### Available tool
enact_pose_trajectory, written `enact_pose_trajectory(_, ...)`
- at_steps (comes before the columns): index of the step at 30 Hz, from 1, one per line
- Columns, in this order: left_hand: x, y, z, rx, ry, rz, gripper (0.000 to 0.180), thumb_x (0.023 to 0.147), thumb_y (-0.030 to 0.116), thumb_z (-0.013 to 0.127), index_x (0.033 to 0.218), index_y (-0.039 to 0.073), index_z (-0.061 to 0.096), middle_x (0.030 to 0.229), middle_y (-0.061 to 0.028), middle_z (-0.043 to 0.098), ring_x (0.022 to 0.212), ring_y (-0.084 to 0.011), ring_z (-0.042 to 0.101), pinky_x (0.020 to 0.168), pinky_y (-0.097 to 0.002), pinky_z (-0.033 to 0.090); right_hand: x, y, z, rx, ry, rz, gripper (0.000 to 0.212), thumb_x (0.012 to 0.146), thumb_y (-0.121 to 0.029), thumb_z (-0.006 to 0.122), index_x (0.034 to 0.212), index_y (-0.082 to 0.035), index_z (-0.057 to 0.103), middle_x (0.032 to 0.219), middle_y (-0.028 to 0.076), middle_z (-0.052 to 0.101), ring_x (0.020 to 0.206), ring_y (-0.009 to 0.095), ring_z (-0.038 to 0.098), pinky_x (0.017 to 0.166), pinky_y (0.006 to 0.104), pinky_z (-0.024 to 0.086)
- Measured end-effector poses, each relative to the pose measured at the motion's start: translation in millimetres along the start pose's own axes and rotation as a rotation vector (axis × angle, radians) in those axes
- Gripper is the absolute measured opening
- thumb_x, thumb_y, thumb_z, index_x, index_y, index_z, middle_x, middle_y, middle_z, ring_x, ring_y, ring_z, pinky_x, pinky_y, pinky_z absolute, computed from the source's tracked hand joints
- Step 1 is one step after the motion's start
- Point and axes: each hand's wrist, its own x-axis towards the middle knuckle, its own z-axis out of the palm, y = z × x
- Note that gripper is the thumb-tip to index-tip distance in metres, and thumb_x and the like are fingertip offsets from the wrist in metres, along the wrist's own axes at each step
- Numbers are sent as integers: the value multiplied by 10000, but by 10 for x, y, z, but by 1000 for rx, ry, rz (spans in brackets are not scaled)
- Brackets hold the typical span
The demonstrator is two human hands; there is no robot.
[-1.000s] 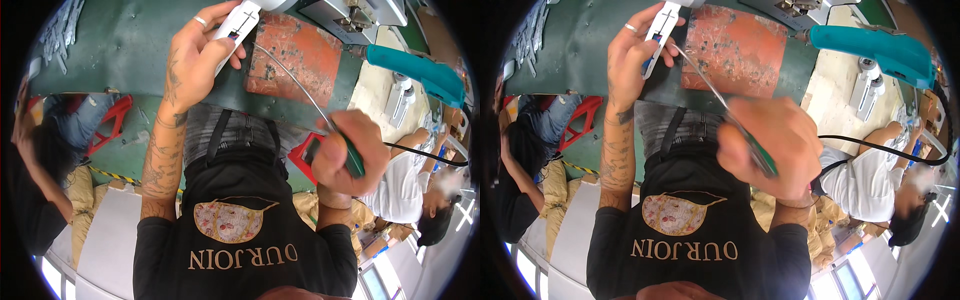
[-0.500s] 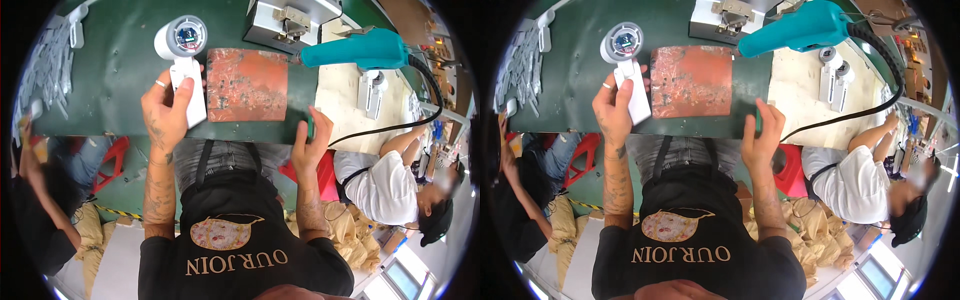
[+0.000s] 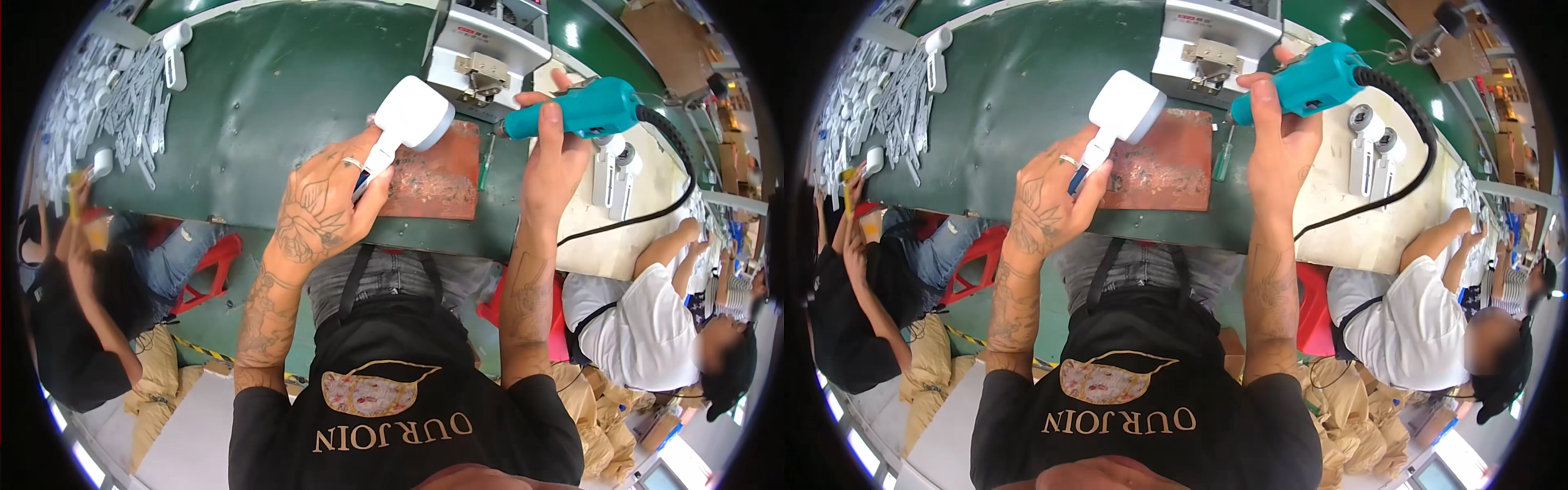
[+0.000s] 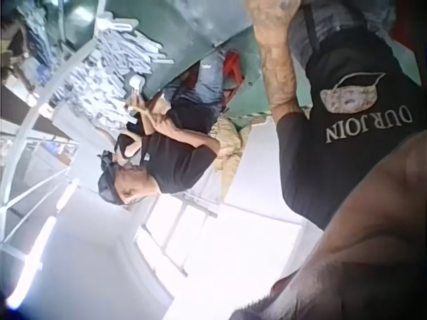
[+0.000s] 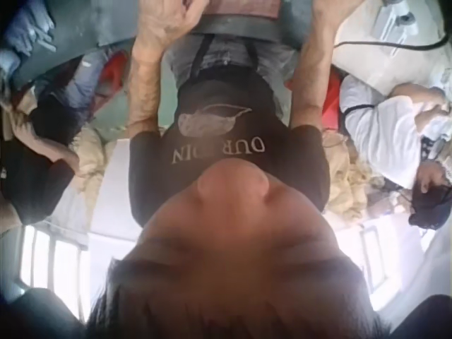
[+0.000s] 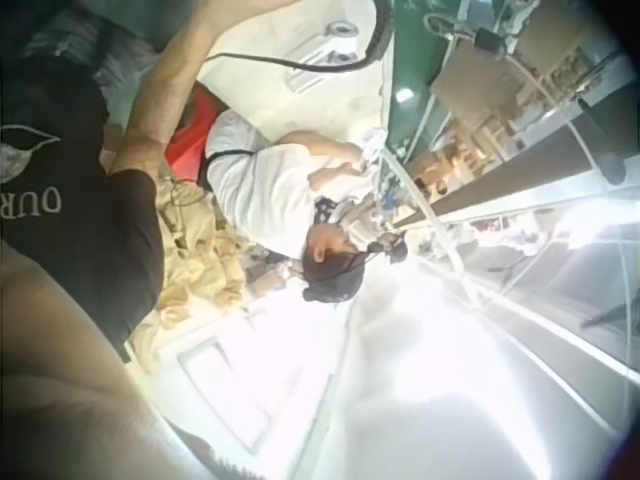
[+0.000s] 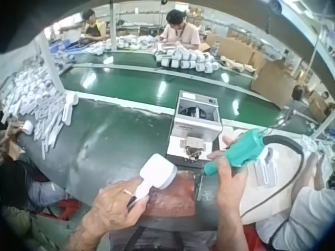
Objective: Assemble the plastic housing of hair dryers using an electric screwdriver at a factory workstation.
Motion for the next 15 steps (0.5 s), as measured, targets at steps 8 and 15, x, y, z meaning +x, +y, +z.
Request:
enact_pose_trajectory(8, 220, 129, 258, 182, -158, 201, 517, 895, 167, 670, 1381, 37, 552, 1225, -137, 652, 1008, -309, 656, 874, -400, 551, -299, -119, -426, 62, 88, -73, 653, 927, -300, 631, 1383, 125, 435, 956, 151, 659, 885, 221, 636, 790, 343, 507)
enact_pose_trajectory(15, 413, 107, 562, 163, -261, 368, 545, 905, 161, 648, 1433, 103, 525, 1336, -72, 607, 1168, -279, 570, 1002, -405, 459, -554, -500, -286, 21, 81, -117, 848, 928, -743, 491, 1281, 28, 495, 692, 36, 484, 592, 153, 440, 570, 312, 370)
